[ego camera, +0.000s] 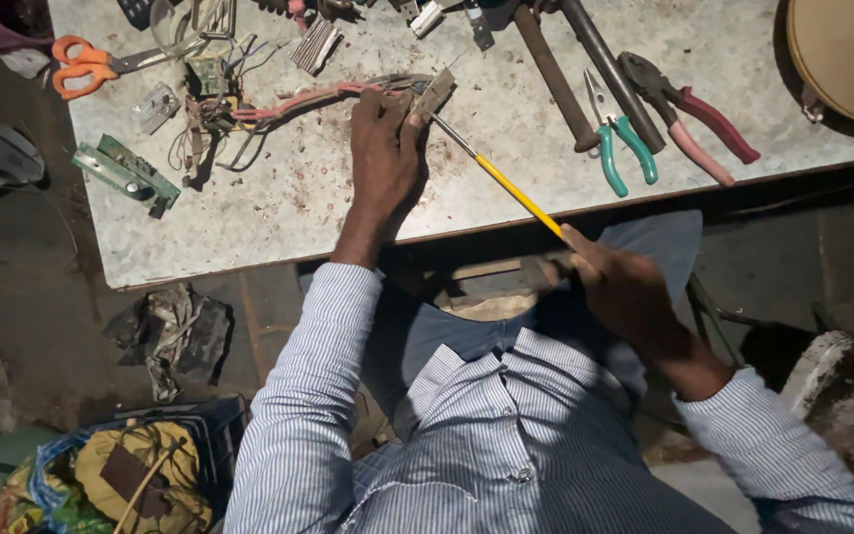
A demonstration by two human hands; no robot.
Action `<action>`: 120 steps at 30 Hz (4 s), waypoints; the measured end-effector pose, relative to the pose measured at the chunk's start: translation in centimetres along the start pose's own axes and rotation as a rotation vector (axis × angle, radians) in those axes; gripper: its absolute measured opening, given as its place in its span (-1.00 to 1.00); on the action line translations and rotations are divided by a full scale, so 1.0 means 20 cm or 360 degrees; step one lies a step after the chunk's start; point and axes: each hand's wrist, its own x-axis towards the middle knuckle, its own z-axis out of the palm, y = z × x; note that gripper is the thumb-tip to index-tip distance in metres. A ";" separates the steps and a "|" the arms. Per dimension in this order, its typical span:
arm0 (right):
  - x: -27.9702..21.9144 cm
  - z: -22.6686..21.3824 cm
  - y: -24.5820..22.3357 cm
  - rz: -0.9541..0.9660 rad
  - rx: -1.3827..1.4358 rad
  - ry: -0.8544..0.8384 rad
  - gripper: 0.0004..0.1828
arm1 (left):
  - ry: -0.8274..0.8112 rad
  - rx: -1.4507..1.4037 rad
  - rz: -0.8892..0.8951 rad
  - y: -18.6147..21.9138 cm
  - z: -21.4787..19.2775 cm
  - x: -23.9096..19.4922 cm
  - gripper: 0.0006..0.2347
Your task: The person uses a screwdriver to scrape and pry at a small electronic component on a cluttered workbench. They handle a circuit board and a wire harness, moving them aside and back, while repeatedly applying the screwdriver to the component.
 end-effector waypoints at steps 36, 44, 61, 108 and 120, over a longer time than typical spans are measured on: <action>0.37 -0.41 0.28 0.0486 0.0619 -0.0834 -0.44 | 0.0041 -0.0010 -0.0044 -0.01 0.01 -0.01 -0.77; 0.45 -0.36 0.43 0.1529 0.1840 -0.1109 -0.44 | 0.0031 0.0009 -0.0022 0.01 0.00 -0.01 -0.76; 0.36 -0.44 0.29 -0.0321 -0.0409 -0.0489 -0.31 | 0.0077 0.0047 0.0047 0.03 0.01 -0.02 -0.78; 0.03 -0.06 -0.12 -0.0089 0.0801 -0.0036 -0.75 | 0.0108 0.0059 0.0031 0.05 0.00 -0.03 -0.78; 0.01 -0.02 -0.19 0.0980 0.1425 -0.0086 -0.58 | 0.0154 0.0058 0.0041 0.00 0.03 -0.03 -0.78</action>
